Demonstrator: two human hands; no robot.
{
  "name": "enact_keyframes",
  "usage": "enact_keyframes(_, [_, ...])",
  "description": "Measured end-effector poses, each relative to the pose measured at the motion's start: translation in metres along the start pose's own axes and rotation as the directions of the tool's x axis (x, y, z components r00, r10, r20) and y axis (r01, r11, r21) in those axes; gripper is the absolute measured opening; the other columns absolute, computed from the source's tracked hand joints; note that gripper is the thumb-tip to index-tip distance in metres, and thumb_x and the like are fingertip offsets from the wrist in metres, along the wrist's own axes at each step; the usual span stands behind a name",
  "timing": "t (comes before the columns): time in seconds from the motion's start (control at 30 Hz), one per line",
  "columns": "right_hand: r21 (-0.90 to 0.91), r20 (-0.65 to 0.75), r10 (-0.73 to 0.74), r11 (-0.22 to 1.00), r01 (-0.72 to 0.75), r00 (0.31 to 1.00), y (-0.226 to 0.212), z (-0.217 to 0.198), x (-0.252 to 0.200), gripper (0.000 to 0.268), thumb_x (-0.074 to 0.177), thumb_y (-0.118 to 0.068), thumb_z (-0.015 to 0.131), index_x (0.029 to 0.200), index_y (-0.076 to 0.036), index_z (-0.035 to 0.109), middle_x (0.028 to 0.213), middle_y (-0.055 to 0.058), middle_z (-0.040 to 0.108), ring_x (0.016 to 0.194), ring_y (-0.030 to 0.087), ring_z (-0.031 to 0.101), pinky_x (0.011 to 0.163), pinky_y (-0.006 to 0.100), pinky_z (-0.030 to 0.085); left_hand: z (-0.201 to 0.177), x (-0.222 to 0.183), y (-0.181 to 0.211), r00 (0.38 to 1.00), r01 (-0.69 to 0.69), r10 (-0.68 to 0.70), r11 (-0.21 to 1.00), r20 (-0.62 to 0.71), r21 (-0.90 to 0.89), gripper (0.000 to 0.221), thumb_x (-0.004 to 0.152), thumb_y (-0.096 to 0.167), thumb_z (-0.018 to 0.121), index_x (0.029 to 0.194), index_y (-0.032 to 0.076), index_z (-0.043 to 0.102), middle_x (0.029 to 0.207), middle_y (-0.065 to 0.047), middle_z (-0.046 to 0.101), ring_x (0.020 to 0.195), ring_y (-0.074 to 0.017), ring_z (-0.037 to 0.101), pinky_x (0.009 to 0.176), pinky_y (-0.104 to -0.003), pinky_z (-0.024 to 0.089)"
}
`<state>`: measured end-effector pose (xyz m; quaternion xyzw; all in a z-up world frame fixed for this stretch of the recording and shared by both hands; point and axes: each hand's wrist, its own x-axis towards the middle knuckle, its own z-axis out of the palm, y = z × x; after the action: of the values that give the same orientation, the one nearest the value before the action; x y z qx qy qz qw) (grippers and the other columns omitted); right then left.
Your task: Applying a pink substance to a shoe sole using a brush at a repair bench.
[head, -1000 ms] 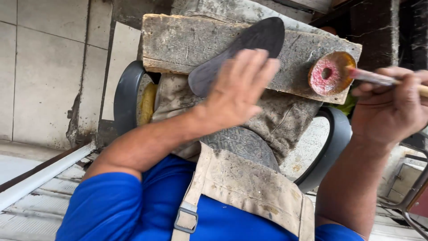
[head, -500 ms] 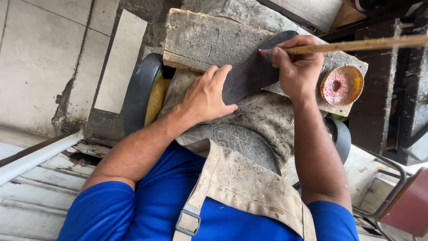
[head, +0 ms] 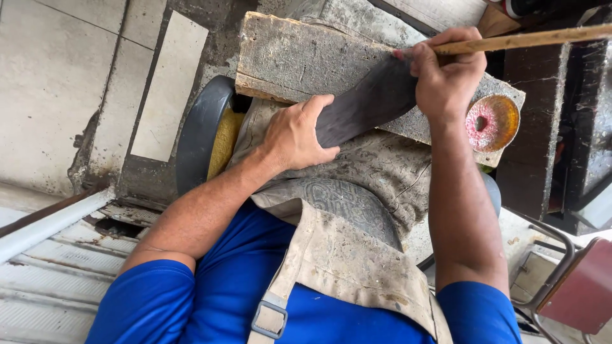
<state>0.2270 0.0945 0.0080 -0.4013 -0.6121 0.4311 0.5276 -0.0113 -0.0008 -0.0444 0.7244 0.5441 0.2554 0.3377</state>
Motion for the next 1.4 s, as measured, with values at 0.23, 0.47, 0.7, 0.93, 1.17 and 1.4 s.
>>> enact_keyframes(0.23, [-0.257,0.126,0.227,0.948,-0.190,0.966,-0.009,-0.006,-0.010,0.024,0.098,0.009,0.075,0.102,-0.004,0.055,0.082,0.013,0.064,0.071,0.023,0.074,0.052,0.029,0.055,0.002,-0.001,-0.003,1.000,-0.017,0.017,1.000,0.006,0.009,0.091,0.064,0.045,0.089,0.139,0.010,0.052,0.124,-0.012,0.074,0.102,-0.0363,0.073,0.085,-0.048,0.057])
enact_keyframes(0.47, [-0.401,0.302,0.340,0.893,-0.205,0.891,-0.049,-0.008,-0.022,0.015,0.105,0.002,0.072,0.104,-0.002,0.057,0.093,0.014,0.072,0.092,0.031,0.081,0.070,0.035,0.068,0.001,0.000,-0.003,1.000,-0.030,0.031,0.999,-0.007,0.018,0.091,0.065,0.045,0.090,0.139,0.010,0.052,0.124,-0.012,0.074,0.101,-0.0370,0.073,0.081,-0.049,0.058])
enact_keyframes(0.7, [-0.362,0.195,-0.060,0.923,0.129,0.979,-0.010,-0.036,-0.062,0.021,0.086,0.010,0.086,0.086,0.001,0.067,0.084,0.019,0.072,0.069,0.031,0.070,0.058,0.034,0.052,-0.005,0.002,0.006,0.999,0.042,-0.040,0.997,0.025,-0.059,0.084,0.064,0.043,0.090,0.135,0.013,0.057,0.104,-0.021,0.074,0.093,-0.0414,0.075,0.078,-0.053,0.060])
enact_keyframes(0.93, [-0.688,0.250,-0.225,0.643,0.336,0.942,0.019,-0.054,-0.088,0.017,0.092,-0.003,0.073,0.078,-0.013,0.071,0.085,0.010,0.073,0.076,0.031,0.068,0.068,0.039,0.051,-0.009,0.003,0.014,1.000,0.003,-0.004,1.000,-0.030,-0.022,0.081,0.066,0.046,0.088,0.133,0.011,0.057,0.098,-0.022,0.073,0.088,-0.0421,0.075,0.074,-0.054,0.060])
enact_keyframes(1.17, [-0.624,0.168,-0.243,0.724,0.294,0.955,-0.025,-0.016,-0.096,0.017,0.093,-0.006,0.080,0.086,-0.011,0.065,0.092,0.010,0.073,0.076,0.033,0.071,0.066,0.039,0.055,-0.012,-0.001,0.021,1.000,0.019,-0.020,1.000,-0.004,-0.011,0.080,0.065,0.042,0.087,0.133,0.010,0.058,0.097,-0.023,0.073,0.087,-0.0437,0.076,0.074,-0.056,0.060])
enact_keyframes(1.4, [-0.636,0.134,-0.404,0.665,0.391,0.905,0.009,-0.053,-0.053,0.021,0.095,0.010,0.079,0.092,-0.004,0.063,0.091,0.017,0.072,0.082,0.039,0.072,0.070,0.043,0.055,-0.019,0.002,0.026,0.999,-0.030,0.030,0.999,-0.020,0.015,0.078,0.070,0.044,0.086,0.131,0.005,0.058,0.092,-0.027,0.072,0.085,-0.0449,0.075,0.071,-0.056,0.060])
